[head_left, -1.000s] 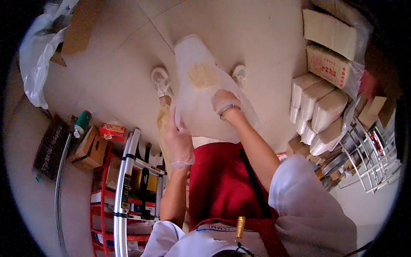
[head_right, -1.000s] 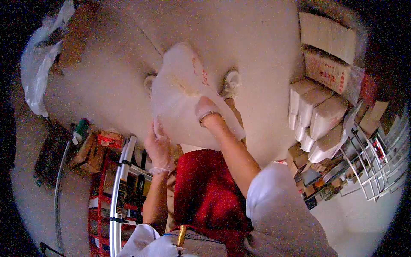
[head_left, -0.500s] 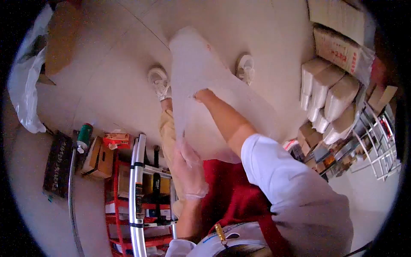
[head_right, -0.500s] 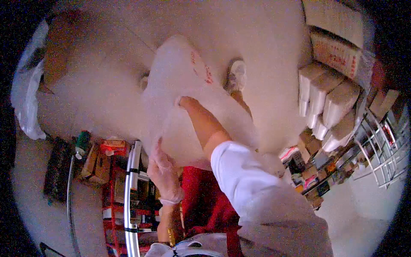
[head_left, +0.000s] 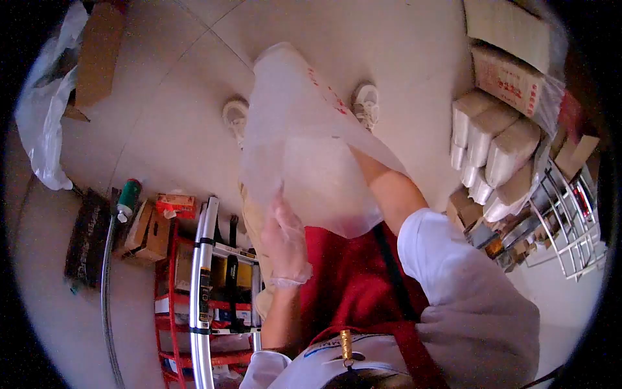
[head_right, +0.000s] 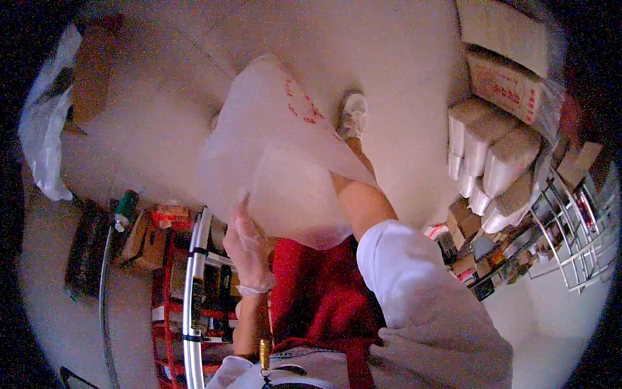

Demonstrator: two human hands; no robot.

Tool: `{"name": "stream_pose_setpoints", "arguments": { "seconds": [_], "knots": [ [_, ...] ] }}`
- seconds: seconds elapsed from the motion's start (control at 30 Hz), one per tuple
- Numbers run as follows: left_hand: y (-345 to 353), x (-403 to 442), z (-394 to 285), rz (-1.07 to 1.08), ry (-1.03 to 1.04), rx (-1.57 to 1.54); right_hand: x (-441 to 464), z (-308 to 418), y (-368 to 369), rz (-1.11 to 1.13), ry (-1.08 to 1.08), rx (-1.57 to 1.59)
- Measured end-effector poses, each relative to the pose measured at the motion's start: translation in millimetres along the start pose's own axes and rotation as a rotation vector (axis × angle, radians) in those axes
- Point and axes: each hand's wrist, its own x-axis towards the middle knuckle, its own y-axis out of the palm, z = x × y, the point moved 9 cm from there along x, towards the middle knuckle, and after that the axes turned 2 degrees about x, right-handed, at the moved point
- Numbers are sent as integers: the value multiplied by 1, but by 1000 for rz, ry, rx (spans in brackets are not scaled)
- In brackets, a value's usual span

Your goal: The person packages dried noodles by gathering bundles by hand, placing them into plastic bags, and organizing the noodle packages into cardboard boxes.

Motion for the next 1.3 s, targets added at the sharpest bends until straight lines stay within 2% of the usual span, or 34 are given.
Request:
{"name": "stream_pose_setpoints", "arguments": {
  "seconds": [0.07,0.2,0.27,0.3,0.37,0.4,0.47,0.53,0.63,0.7,0.77,0.87,0.9,0.97,1.07,1.17,1.3],
  "knots": [
    [2,-2,-22,-57,313,683,4,4,12,8,-11,-41],
    [7,-5,-21,5,382,843,43,32,37,-30,-51,-157],
    [1,0,-14,15,267,516,63,39,26,-62,-58,-144],
    [-1,0,-20,10,268,516,72,44,10,-75,-74,-111],
    [4,-5,-50,-13,442,646,68,47,-10,-94,-100,-59],
    [4,-7,-56,-18,448,636,61,47,-21,-98,-118,-31],
    [2,-2,-42,46,148,431,32,39,-34,-81,-137,47],
    [3,-3,-50,10,174,452,6,29,-40,-68,-127,107],
    [3,1,-68,-2,193,477,2,26,-28,-110,-131,132],
    [1,6,-64,20,186,474,30,32,-5,-232,-234,107],
    [-5,12,-54,15,270,480,62,26,27,-394,-378,63],
    [-21,13,-60,-91,303,342,-3,53,6,-136,-38,97],
    [-23,15,-62,-89,310,342,-4,53,3,-129,0,84],
    [-30,17,-61,-121,278,454,4,58,-4,-187,1,66],
    [-30,14,-55,-108,207,377,24,69,-8,-269,-18,13],
    [-29,15,-50,-105,175,310,46,71,5,-261,-5,-44],
    [-30,19,-44,-105,149,399,92,77,27,-223,25,-104]
  ]
}}
